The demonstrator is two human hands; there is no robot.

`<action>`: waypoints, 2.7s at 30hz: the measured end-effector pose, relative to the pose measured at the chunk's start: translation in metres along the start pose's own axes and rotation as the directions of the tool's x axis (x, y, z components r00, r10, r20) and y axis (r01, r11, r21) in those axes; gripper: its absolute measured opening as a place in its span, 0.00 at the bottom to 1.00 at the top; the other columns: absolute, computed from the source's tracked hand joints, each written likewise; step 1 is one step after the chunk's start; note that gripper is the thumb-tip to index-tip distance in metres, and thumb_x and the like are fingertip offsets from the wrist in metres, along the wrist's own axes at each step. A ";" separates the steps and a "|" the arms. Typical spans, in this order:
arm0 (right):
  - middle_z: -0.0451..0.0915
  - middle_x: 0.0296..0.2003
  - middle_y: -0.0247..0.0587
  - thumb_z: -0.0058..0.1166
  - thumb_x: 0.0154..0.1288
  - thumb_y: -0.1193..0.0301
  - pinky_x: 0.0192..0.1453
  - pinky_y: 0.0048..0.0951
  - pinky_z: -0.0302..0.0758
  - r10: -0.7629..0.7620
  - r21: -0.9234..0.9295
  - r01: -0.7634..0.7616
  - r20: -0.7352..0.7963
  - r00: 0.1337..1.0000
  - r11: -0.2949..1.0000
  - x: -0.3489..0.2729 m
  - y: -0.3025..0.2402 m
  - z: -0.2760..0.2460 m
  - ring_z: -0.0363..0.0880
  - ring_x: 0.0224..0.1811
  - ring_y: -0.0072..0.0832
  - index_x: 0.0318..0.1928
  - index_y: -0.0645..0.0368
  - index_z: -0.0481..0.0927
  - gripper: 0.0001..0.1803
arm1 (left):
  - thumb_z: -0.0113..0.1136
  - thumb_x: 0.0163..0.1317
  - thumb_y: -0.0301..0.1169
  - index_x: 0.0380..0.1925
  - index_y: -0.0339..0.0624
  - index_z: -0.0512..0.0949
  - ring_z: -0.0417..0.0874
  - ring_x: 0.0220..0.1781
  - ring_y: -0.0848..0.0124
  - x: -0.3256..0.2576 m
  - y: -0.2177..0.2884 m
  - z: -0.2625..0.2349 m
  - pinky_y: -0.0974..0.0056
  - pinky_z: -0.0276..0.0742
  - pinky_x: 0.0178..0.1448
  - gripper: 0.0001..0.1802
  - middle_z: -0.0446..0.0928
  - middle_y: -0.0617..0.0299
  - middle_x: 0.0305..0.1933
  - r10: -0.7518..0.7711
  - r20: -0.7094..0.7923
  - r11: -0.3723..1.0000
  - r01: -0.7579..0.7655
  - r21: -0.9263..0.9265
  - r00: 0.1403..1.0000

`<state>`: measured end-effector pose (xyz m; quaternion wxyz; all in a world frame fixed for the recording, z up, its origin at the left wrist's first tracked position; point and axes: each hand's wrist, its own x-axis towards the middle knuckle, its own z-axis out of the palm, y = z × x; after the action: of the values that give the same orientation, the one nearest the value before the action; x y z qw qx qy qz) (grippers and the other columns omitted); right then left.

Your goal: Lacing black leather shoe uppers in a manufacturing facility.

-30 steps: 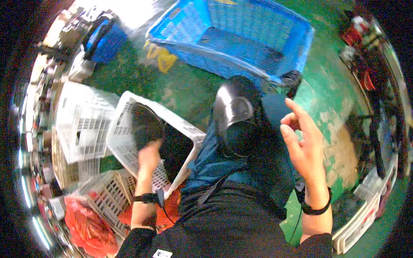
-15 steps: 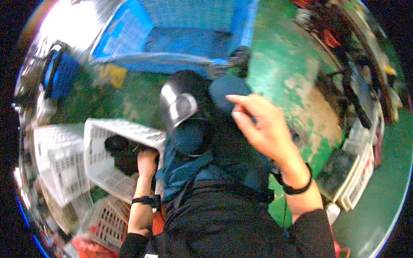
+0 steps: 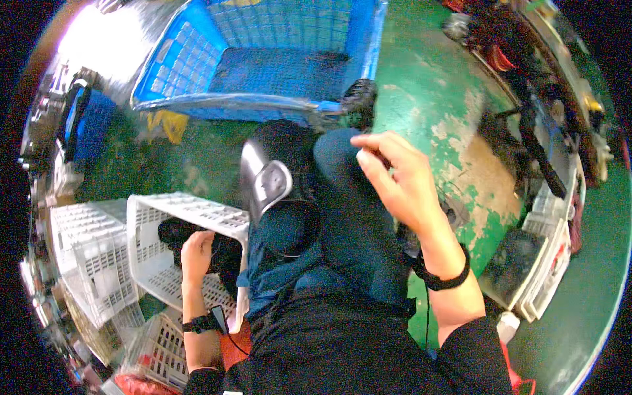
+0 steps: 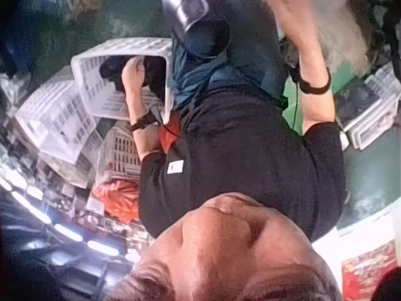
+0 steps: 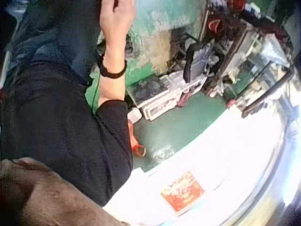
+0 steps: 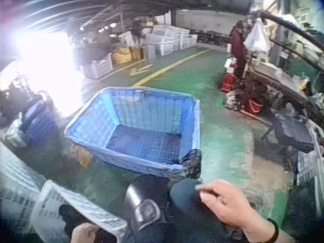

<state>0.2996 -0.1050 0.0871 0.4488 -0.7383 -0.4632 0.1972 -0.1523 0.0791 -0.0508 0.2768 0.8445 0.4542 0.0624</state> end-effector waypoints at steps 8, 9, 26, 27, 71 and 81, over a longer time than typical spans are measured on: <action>0.86 0.41 0.43 0.67 0.67 0.65 0.47 0.38 0.83 -0.118 -0.131 0.136 0.133 0.984 0.982 0.007 -0.002 0.021 0.87 0.42 0.42 0.46 0.57 0.87 0.11 | 0.49 0.62 0.10 0.47 0.30 0.85 0.87 0.39 0.69 0.006 0.075 -0.035 0.67 0.81 0.48 0.19 0.86 0.54 0.42 0.029 -0.288 0.947 -0.119 -0.299 0.957; 0.86 0.41 0.44 0.66 0.68 0.66 0.49 0.38 0.83 -0.012 -0.084 0.015 0.044 0.999 0.996 0.021 0.011 0.019 0.87 0.44 0.43 0.46 0.57 0.87 0.11 | 0.50 0.62 0.10 0.46 0.30 0.85 0.86 0.39 0.70 0.012 0.092 -0.038 0.68 0.81 0.48 0.18 0.86 0.53 0.43 0.069 -0.295 0.930 -0.169 -0.328 0.953; 0.86 0.43 0.54 0.59 0.69 0.58 0.51 0.52 0.79 -0.061 -0.504 0.089 0.072 0.996 0.859 0.115 0.133 0.018 0.85 0.49 0.53 0.43 0.58 0.86 0.16 | 0.61 0.55 0.21 0.40 0.42 0.89 0.89 0.40 0.55 0.095 0.246 -0.051 0.52 0.86 0.47 0.13 0.88 0.52 0.40 0.650 -0.372 0.623 -0.745 -0.239 0.663; 0.85 0.41 0.55 0.60 0.69 0.58 0.49 0.50 0.79 -0.108 -0.454 0.118 0.046 0.993 0.883 0.116 0.138 0.021 0.85 0.47 0.52 0.44 0.59 0.84 0.16 | 0.62 0.55 0.22 0.40 0.42 0.89 0.89 0.40 0.53 0.095 0.251 -0.049 0.52 0.86 0.47 0.13 0.88 0.52 0.39 0.618 -0.418 0.601 -0.743 -0.295 0.666; 0.82 0.34 0.54 0.57 0.77 0.65 0.43 0.47 0.77 0.053 0.198 -0.111 0.279 0.959 0.974 -0.023 -0.026 0.004 0.83 0.40 0.55 0.40 0.63 0.80 0.12 | 0.69 0.56 0.32 0.49 0.42 0.82 0.81 0.55 0.54 0.071 0.291 -0.028 0.48 0.73 0.58 0.19 0.82 0.56 0.48 0.573 -0.018 0.816 -0.568 0.109 0.820; 0.85 0.36 0.58 0.57 0.73 0.62 0.46 0.53 0.79 0.059 0.074 -0.086 0.312 0.948 0.994 0.008 0.010 0.036 0.85 0.42 0.59 0.40 0.62 0.84 0.14 | 0.66 0.61 0.32 0.44 0.40 0.83 0.81 0.50 0.53 0.084 0.265 -0.014 0.49 0.74 0.53 0.13 0.81 0.55 0.41 0.418 0.220 0.865 -0.460 0.200 0.881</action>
<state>0.2832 -0.0825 0.0613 0.3948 -0.6946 -0.4914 0.3465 0.0854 0.0370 0.0881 0.1860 0.9556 0.2285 -0.0047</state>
